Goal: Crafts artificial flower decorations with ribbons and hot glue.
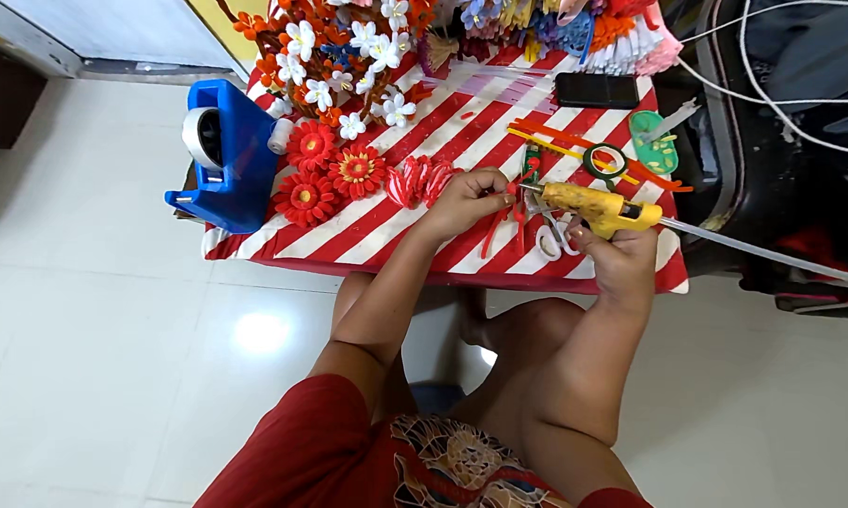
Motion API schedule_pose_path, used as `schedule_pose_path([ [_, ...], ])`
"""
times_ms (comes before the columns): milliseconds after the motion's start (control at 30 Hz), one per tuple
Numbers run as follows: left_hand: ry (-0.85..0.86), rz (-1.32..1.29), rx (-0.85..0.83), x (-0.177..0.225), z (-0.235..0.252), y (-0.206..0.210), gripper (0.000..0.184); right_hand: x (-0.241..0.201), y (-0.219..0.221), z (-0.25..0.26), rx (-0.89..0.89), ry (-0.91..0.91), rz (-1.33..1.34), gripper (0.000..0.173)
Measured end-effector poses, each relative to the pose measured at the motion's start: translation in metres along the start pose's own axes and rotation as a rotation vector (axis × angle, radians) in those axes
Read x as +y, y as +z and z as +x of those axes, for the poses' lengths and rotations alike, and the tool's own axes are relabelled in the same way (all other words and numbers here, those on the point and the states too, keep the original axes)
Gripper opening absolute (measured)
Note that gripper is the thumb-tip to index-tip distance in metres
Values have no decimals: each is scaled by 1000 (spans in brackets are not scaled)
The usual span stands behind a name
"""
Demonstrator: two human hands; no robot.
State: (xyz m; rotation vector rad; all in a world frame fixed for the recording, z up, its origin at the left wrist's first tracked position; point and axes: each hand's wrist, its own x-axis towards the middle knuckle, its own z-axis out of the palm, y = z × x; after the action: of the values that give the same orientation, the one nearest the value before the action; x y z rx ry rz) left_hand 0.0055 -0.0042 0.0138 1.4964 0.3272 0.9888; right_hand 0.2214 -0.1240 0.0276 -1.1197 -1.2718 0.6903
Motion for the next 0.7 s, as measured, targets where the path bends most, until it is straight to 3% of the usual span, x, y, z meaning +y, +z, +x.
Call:
schedule_pose_path([
  [700, -4, -56, -5, -1, 0, 3, 10, -3, 2, -1, 8, 40, 3, 38],
])
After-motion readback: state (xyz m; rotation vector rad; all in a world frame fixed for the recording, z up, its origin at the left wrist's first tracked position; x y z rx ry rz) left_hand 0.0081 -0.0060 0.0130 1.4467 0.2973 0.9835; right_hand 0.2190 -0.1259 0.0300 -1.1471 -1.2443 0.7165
